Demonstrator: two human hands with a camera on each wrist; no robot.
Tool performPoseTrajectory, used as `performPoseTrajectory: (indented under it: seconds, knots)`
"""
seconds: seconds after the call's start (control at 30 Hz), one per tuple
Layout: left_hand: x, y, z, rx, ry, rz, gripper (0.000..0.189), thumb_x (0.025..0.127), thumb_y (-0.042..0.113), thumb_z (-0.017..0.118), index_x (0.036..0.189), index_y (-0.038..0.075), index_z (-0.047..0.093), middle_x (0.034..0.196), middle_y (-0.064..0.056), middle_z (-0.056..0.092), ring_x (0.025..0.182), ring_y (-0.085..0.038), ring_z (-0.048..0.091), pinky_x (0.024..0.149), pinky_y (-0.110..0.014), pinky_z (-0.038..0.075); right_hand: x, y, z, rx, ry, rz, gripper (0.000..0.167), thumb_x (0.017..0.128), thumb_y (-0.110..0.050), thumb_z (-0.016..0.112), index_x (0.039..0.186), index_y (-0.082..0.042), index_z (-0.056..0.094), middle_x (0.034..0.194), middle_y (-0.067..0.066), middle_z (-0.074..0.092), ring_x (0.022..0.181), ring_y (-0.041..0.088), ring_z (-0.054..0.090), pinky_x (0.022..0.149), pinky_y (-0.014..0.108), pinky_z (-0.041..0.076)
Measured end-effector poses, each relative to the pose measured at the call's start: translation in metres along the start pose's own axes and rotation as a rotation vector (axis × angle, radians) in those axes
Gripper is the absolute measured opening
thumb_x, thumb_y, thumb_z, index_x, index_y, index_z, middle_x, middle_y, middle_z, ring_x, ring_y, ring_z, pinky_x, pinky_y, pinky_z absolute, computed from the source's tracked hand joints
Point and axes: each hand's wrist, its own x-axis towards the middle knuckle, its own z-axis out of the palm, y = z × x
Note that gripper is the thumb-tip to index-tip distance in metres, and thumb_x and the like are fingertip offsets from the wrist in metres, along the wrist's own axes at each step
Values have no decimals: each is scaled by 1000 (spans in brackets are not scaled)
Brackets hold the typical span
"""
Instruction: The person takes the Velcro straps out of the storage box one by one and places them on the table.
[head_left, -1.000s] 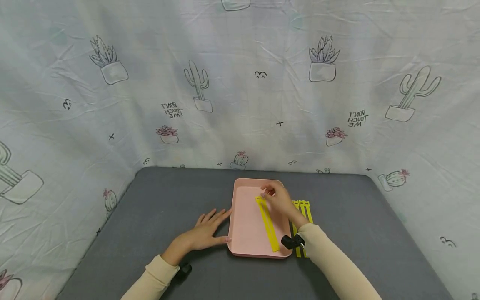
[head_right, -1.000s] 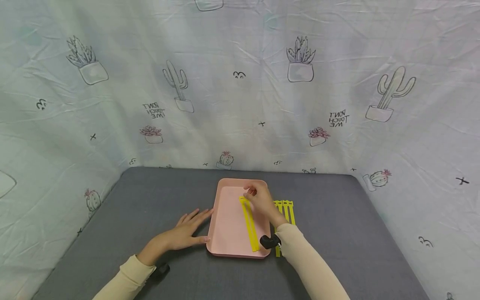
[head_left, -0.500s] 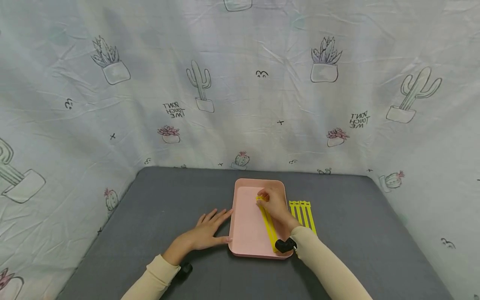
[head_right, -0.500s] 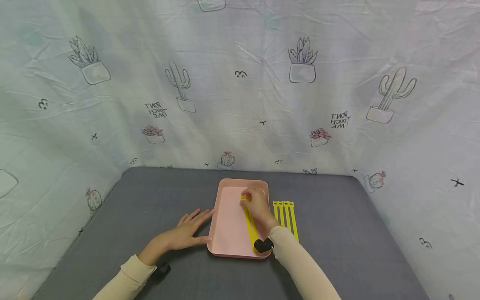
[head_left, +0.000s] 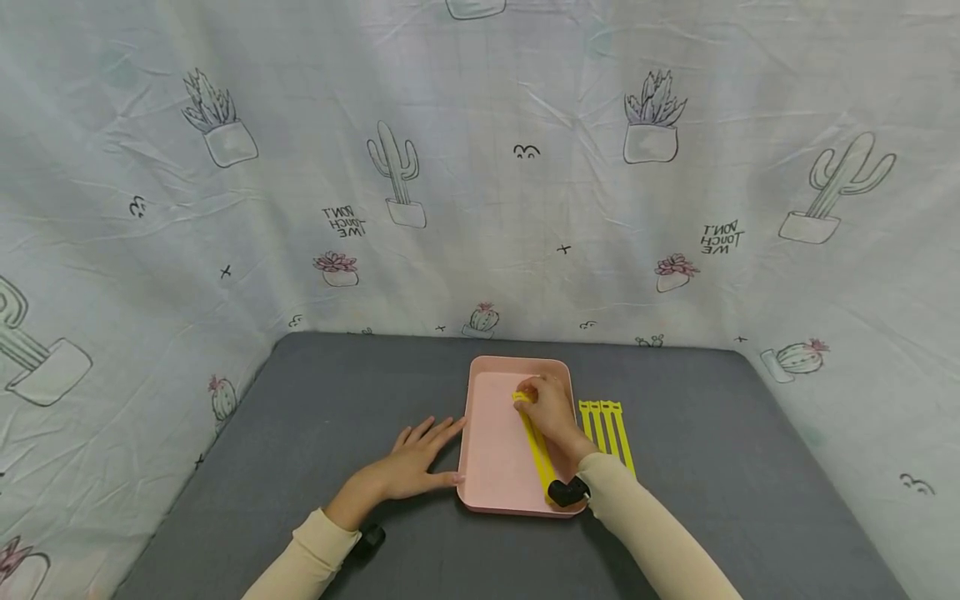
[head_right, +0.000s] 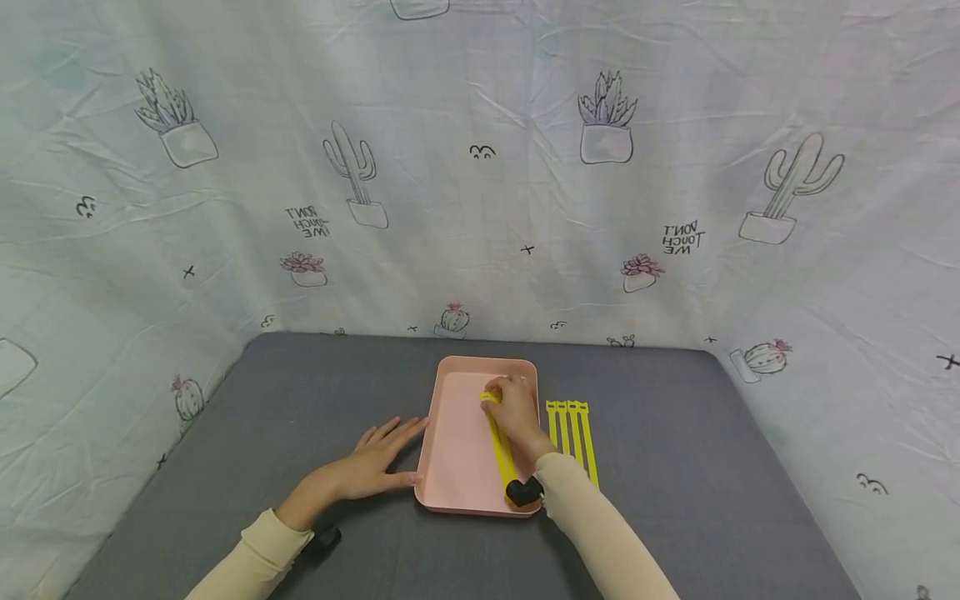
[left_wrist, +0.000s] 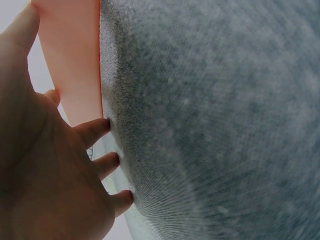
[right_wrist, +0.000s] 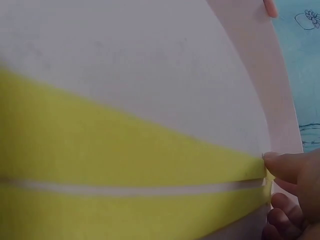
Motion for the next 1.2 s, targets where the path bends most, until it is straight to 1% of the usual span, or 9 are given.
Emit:
performPoseTrajectory:
  seconds: [0.2, 0.3, 0.4, 0.5, 0.67, 0.93, 1.2]
  knots:
    - [1, 0, 1, 5, 3, -2, 87, 91, 66, 54, 160, 33, 13, 166, -10, 20, 154, -43, 11, 116, -73, 8, 1, 2, 2, -20, -6, 20, 22, 85, -15, 79, 105, -7, 73, 114, 13, 60, 102, 26, 51, 90, 38, 49]
    - [1, 1, 1, -2, 4, -2, 86, 91, 66, 55, 160, 33, 14, 166, -10, 20, 154, -43, 11, 116, -73, 7, 2, 2, 2, -17, -4, 24, 22, 84, -15, 79, 104, -8, 72, 113, 12, 60, 102, 25, 51, 90, 38, 50]
    - [1, 1, 0, -7, 4, -4, 86, 91, 66, 55, 160, 33, 14, 166, -10, 20, 154, -43, 11, 116, -72, 7, 2, 2, 1, -18, 4, 4, 22, 84, -14, 79, 103, -9, 71, 110, 11, 60, 100, 25, 52, 88, 37, 50]
    - [1, 1, 0, -8, 6, -6, 87, 91, 67, 55, 160, 34, 14, 166, -11, 20, 154, -43, 11, 116, -72, 7, 2, 2, 1, -15, 6, -9, 22, 84, -13, 79, 103, -10, 69, 105, 9, 60, 99, 24, 52, 88, 37, 50]
    - [2, 2, 0, -13, 5, -12, 87, 91, 67, 54, 160, 34, 14, 166, -10, 20, 154, -43, 11, 116, -72, 7, 1, 1, 1, 8, 0, -6, 22, 86, -12, 78, 104, -12, 66, 99, 7, 60, 98, 22, 50, 89, 35, 49]
    - [3, 1, -2, -17, 4, -13, 86, 91, 66, 55, 160, 34, 14, 166, -10, 21, 154, -43, 11, 116, -72, 7, 0, -1, 1, 5, 10, -29, 23, 86, -9, 77, 106, -13, 67, 93, 5, 61, 95, 20, 50, 85, 33, 47]
    - [5, -2, -4, -15, 1, -10, 86, 91, 66, 55, 160, 35, 14, 166, -9, 21, 154, -43, 12, 116, -72, 8, 3, -3, 0, 0, 2, -41, 23, 86, -7, 76, 106, -13, 68, 86, 2, 61, 86, 16, 50, 76, 26, 48]
